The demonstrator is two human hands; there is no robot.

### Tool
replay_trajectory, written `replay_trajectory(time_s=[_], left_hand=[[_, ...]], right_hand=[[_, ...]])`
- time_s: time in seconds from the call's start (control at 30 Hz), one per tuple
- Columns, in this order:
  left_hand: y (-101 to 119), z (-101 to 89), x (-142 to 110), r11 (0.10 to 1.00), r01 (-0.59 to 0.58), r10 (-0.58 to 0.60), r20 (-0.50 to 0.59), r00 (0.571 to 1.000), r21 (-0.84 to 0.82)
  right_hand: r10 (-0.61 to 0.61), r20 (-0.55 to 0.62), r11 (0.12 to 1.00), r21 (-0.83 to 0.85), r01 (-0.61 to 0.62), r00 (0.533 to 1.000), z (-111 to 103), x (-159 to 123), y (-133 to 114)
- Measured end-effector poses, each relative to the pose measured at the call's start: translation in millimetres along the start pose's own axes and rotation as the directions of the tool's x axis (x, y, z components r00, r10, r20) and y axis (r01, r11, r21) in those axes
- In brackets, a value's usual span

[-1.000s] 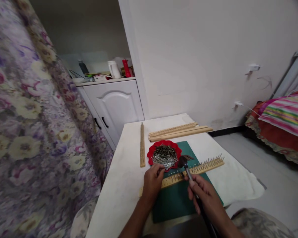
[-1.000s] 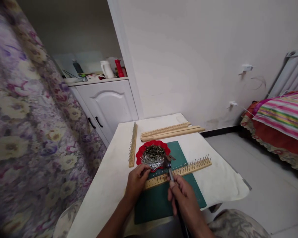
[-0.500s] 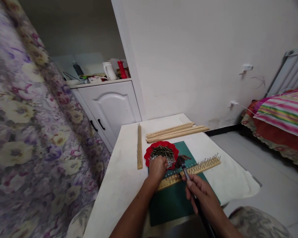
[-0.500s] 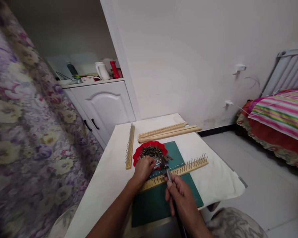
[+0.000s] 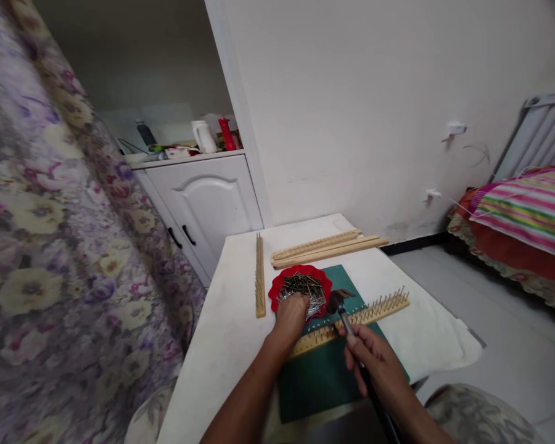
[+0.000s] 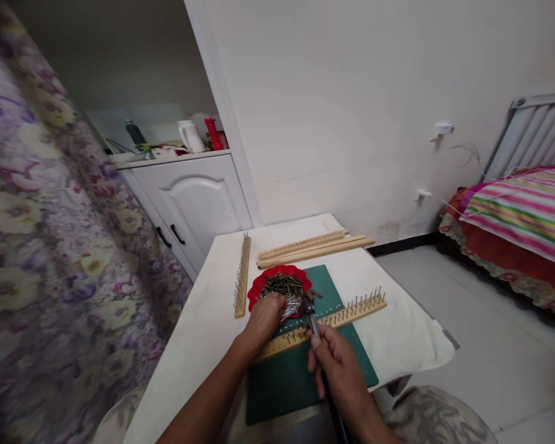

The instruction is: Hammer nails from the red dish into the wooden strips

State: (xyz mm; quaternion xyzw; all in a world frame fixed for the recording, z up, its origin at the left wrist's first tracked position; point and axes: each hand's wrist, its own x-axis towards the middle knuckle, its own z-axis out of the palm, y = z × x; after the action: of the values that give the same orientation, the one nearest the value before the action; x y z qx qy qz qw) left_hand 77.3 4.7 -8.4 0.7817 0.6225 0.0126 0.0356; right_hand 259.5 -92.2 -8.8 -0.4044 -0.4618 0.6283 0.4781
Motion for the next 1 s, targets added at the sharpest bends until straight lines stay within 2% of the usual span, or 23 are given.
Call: replay_trajectory(time_s=[0.23,0.5,0.63,0.77,0.87,1.0], left_hand=[[5,-0.5,4,0.999,-0.023,0.024,-0.009,1.000,0.047],[8,-3.4,-13,0.999,0.024,-0.020,-0.113,0.993,0.033],[8,-1.4,-30,0.991,-0.008,-0.029,-0.279,0.960,-0.134],[16,6.3,-58,0.916,-0.198,0.038,-0.416,0.908,-0.350],[26,8.9,-81,0.801,-0.335,0.108,-0.431,0.896,-0.496],[34,6.9,-99,0.723,-0.352,0.092,-0.423,0.902,-0.594]], right_hand=[[-0.009,-0.008,1.000,-0.017,0.009,1.000,1,2,3],[-0.002,0.009,1.000,-0.011,0.002,1.000,1,4,6],[0.002,0.004,0.999,-0.046,-0.002,1.000,5,5,2],[-0.038,-0.048,0.996,-0.086,0.033,0.998,12,6,2],[-0.061,-0.053,0.993,-0.103,0.055,0.997,16,7,5],[-0.067,-0.036,0.996,-0.055,0.065,0.997,21,7,9]])
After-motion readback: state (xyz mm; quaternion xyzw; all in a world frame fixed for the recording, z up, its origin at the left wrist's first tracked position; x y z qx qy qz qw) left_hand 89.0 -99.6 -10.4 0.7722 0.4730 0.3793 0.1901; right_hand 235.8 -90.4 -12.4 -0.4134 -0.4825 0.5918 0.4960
